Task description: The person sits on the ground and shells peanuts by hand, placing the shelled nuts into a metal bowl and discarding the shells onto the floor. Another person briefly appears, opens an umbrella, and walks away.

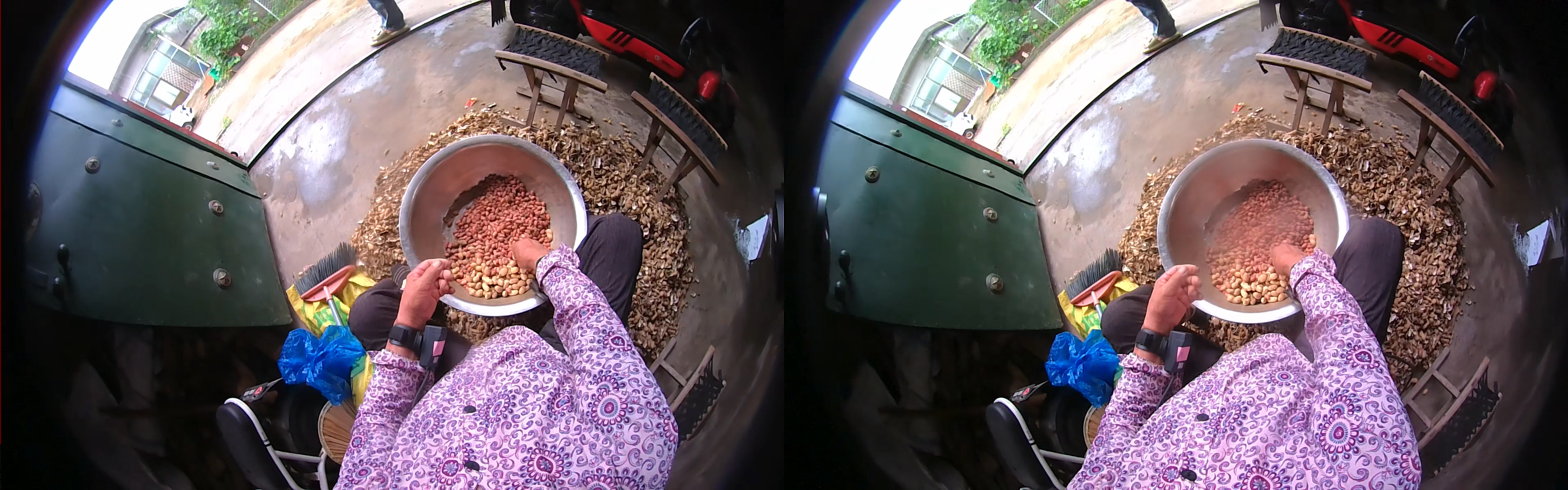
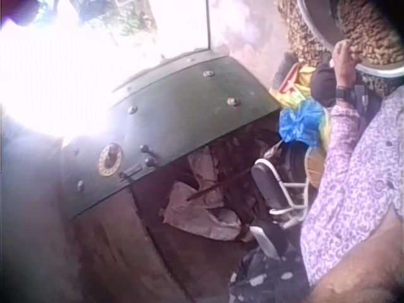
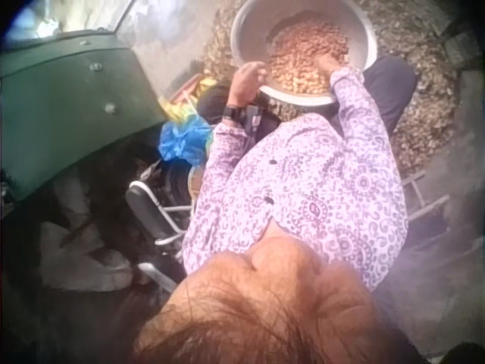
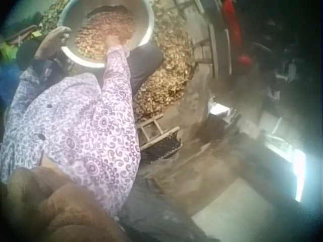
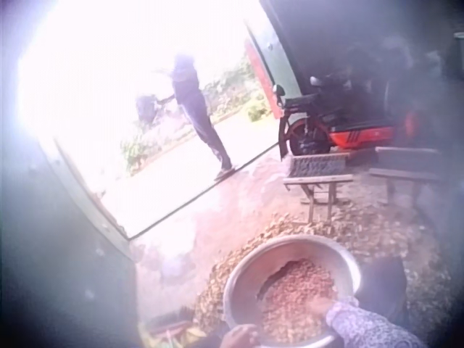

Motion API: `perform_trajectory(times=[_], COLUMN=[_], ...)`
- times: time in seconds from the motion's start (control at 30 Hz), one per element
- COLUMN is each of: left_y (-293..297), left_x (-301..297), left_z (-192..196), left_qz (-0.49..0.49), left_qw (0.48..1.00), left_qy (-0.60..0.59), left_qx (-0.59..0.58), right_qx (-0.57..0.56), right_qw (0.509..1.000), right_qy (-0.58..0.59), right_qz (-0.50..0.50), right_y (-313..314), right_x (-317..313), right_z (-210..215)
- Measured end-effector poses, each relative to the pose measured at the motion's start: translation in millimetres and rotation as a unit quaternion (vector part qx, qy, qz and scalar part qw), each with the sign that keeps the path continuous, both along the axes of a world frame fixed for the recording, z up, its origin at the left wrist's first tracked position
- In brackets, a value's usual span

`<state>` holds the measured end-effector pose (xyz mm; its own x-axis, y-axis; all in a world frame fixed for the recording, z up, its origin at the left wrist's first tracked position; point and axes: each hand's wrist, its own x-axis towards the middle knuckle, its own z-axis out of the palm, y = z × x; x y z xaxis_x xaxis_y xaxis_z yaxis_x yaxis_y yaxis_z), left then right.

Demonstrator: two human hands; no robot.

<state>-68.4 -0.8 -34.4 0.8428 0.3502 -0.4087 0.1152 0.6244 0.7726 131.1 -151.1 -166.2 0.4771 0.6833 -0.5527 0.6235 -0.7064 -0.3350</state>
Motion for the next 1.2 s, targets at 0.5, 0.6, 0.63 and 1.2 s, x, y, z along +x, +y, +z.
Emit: perform_trajectory(times=[0.5, 0.6, 0.63, 1.2], left_y=[-13.5, -19.2, -19.7, -17.3], left_x=[20.6, 23.5, 24.3, 23.3], left_z=[-5.4, 1.7, 0.1, -7.8], left_qz=[-0.016, -0.004, -0.014, -0.03], left_qw=[0.999, 0.997, 0.996, 0.997], left_qy=[0.041, 0.06, 0.062, -0.057], left_qx=[0.016, 0.045, 0.061, -0.05], right_qx=[0.312, 0.405, 0.426, 0.407], right_qw=[0.949, 0.91, 0.897, 0.801], right_qy=[0.046, 0.078, 0.111, 0.428], right_qz=[0.016, 0.046, 0.046, -0.096], right_y=[10.7, 22.7, 21.3, 10.2], right_x=[-11.4, -33.5, -40.7, -46.3], right_z=[60.4, 97.1, 111.9, 139.8])
